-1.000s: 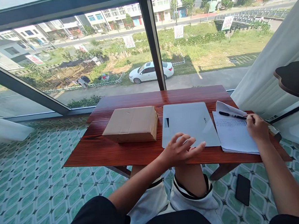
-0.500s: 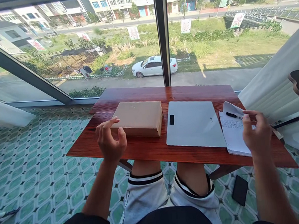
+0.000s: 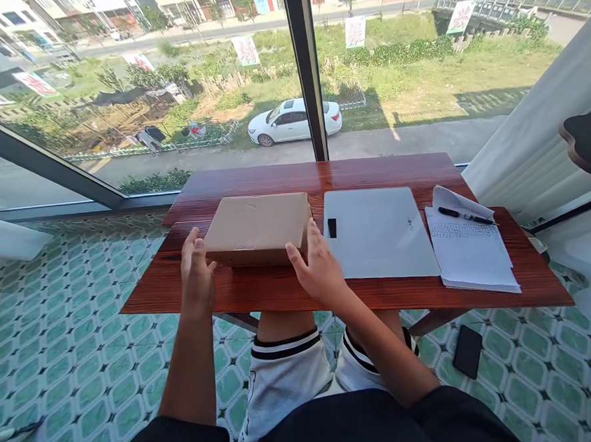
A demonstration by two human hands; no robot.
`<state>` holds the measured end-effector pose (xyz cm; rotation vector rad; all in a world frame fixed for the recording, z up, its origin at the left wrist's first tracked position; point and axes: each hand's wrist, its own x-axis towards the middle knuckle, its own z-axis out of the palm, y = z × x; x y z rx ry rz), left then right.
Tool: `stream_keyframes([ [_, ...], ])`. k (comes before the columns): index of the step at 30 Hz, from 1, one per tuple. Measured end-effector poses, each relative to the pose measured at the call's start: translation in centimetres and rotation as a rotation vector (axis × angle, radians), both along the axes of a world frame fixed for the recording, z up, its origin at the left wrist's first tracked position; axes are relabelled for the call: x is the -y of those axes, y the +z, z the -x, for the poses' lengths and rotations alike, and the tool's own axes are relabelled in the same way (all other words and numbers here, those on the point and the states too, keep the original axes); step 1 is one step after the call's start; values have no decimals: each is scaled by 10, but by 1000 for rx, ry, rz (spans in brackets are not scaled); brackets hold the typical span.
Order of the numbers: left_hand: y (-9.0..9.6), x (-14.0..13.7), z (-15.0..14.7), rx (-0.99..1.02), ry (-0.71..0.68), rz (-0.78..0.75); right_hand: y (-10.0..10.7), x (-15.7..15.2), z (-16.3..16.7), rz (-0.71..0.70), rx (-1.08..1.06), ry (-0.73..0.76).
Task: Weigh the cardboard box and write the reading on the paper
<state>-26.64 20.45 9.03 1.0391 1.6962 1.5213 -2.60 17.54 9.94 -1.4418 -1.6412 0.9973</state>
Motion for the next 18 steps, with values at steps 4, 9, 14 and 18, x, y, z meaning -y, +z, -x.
stream_keyframes([
  [4, -6, -1, 1, -36, -22, 36, 2, 0, 7, 31, 12, -6],
  [9, -8, -4, 2, -27, 33, 59, 1, -2, 10, 0, 50, -28],
  [14, -6, -3, 0, 33, 37, 73, -2, -2, 13, -36, 68, -59],
  [18, -4, -2, -4, 24, 39, 52, -4, -2, 14, -65, 46, -73],
])
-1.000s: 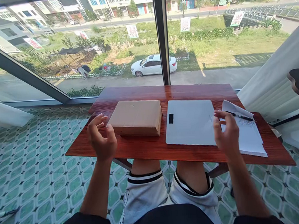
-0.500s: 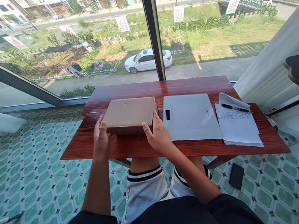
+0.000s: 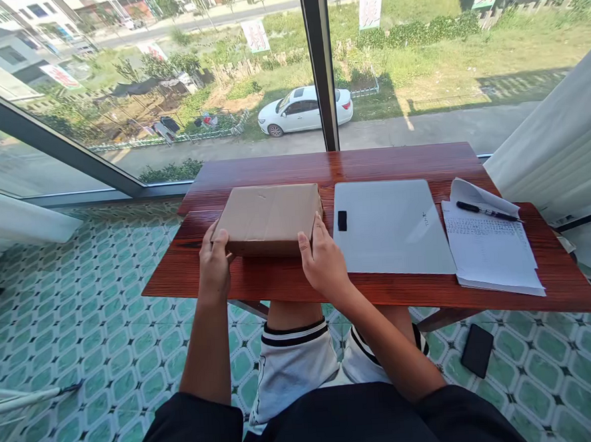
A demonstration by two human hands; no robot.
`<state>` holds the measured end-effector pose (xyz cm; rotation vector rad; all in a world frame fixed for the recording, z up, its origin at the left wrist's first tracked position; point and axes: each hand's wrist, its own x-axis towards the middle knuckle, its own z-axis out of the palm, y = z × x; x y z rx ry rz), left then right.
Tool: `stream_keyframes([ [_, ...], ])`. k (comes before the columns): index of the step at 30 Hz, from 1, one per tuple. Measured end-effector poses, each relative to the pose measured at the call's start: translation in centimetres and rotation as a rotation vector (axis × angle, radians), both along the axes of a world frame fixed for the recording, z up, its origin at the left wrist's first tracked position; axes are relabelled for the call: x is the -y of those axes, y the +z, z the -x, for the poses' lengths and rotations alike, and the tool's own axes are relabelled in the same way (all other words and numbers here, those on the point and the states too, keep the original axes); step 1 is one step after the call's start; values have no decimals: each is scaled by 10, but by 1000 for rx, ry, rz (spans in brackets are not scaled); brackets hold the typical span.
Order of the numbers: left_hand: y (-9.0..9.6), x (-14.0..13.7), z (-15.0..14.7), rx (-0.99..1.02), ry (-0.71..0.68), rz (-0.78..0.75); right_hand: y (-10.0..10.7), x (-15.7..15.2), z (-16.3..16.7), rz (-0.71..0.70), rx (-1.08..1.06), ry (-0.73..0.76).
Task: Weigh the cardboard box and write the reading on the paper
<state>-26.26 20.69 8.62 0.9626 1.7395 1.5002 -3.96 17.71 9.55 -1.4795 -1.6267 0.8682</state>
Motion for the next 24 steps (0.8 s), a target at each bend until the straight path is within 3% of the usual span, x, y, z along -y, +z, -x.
stream_keyframes([
  [13, 19, 9, -15, -155, 105, -53, 9, 6, -6, -25, -115, -23],
  [24, 37, 15, -47, -238, 58, -200, 25, 9, -44, -128, -97, -133],
])
